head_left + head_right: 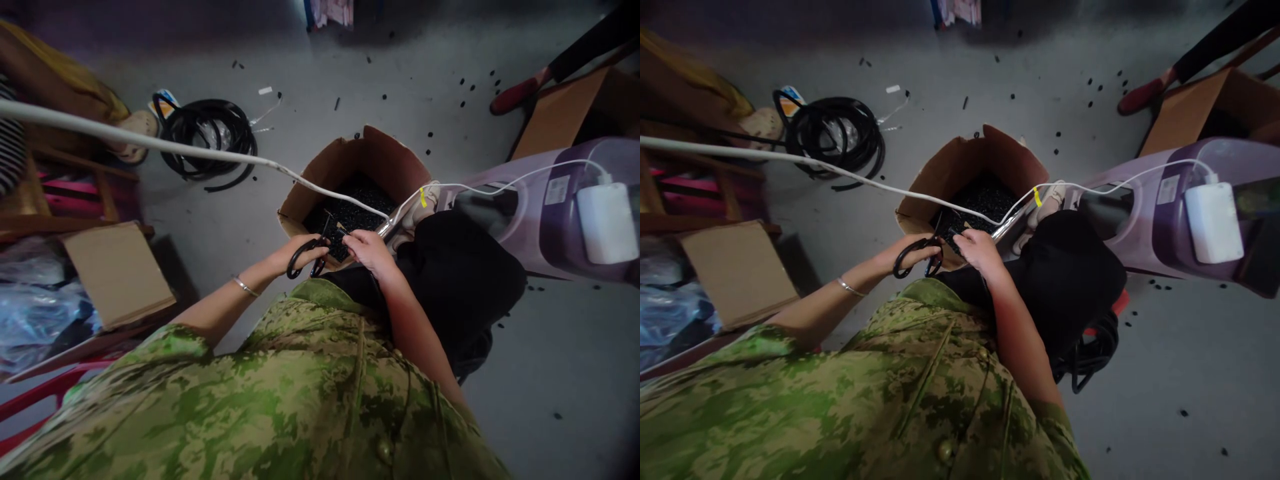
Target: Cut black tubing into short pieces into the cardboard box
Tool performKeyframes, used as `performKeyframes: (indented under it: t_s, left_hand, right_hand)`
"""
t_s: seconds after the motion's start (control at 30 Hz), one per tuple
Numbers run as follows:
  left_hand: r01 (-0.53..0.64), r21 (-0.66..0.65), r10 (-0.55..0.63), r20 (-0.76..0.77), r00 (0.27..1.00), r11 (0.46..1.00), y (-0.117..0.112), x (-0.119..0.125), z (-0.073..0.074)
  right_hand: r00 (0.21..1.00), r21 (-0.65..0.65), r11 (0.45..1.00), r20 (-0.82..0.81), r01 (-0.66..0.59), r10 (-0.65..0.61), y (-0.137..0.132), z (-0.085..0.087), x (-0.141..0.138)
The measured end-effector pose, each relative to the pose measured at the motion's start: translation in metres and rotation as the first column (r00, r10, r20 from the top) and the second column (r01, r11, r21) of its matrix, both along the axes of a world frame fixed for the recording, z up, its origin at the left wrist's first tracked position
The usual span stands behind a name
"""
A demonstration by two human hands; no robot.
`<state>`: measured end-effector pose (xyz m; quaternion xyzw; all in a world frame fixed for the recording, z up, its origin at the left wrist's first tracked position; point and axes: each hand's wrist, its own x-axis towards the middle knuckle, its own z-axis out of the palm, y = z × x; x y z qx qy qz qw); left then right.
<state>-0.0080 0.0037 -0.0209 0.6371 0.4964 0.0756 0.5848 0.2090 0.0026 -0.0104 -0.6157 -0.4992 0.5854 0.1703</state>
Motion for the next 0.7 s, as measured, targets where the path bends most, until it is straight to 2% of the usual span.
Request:
performKeyframes:
  t_s: [0.1,0.2,0.43,0.7]
  left_hand:
    - [-0.018,-0.056,0.022,0.083,0.996,0.998,-0.0007,0.0033,0.0034]
    - [0.005,-0.046,0.000,0.100,0.995,0.999,-0.0016,0.0050,0.0065]
    - [0.098,-0.013,-0.097,0.071,0.993,0.995,-0.0015,0.0060,0.0091]
    - [0.163,0.053,-0.164,0.015,0.986,0.985,0.0002,0.0090,0.0095]
  right_hand:
    - [0.986,-0.064,0.992,-0.120,0.105,-0.112,-0.0022,0.0045,0.0015]
    - [0.979,-0.053,0.988,-0.142,0.142,-0.148,-0.0030,0.0055,0.0027]
    - [0.997,0.065,0.997,-0.062,0.052,-0.048,-0.0040,0.0007,0.0034]
    - [0.999,0.081,0.996,-0.018,-0.037,0.039,-0.0028,0.0043,-0.0004]
